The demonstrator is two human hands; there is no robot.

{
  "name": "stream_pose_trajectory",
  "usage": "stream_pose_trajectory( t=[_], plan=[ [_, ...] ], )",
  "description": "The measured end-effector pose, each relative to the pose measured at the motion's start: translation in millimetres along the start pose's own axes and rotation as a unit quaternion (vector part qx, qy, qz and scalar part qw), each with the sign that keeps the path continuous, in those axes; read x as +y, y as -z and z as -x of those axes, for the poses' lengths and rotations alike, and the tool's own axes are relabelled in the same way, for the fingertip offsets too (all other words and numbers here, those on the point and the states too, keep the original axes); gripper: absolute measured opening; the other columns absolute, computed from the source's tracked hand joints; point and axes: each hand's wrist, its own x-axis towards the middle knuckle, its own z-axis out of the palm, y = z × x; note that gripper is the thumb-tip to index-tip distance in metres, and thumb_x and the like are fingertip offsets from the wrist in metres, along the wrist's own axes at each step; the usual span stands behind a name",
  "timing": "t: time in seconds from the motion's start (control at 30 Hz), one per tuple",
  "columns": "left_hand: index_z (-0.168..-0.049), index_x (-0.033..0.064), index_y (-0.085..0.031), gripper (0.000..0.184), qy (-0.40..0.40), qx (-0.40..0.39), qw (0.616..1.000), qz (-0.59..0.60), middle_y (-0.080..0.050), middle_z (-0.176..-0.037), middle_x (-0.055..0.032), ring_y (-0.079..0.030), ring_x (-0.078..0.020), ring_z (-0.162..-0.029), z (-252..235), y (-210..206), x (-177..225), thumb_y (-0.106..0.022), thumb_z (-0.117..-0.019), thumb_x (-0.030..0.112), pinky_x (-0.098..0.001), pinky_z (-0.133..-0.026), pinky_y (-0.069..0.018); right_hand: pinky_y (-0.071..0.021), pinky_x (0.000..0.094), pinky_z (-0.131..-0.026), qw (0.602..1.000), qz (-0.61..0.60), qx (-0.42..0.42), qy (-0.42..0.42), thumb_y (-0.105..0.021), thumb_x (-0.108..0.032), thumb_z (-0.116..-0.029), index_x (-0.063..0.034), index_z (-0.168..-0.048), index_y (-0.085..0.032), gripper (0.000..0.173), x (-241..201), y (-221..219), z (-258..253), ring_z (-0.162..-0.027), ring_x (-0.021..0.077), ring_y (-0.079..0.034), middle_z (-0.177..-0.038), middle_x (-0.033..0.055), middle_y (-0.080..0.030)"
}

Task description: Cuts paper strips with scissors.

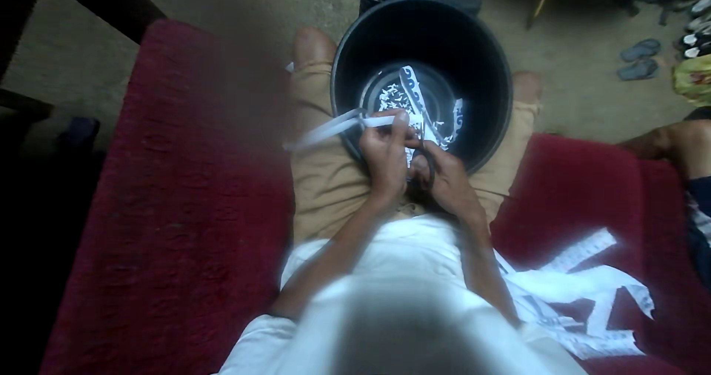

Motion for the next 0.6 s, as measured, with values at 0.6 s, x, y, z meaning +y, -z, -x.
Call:
stream_pose_trajectory(
  t=[0.6],
  plan=[
    [-0.114, 0.0058, -0.060, 0.013, 0.013, -0.015, 1.000, -0.012, -0.066, -0.086, -0.0021, -0.066, -0.0083, -0.070, 4.7, 2.9, 3.1, -0.060, -0.1037, 0.012, -0.0224, -0.063, -0.0580, -0.0485, 0.0270, -0.048, 1.000, 0.021, -0.010, 0.010, -0.046, -0.037, -0.1078, -0.0089, -0.130, -0.060, 0.038, 0.1, 0.3, -0.3, -0.055, 0.0100, -0.054, -0.075, 0.0011, -0.060]
  ],
)
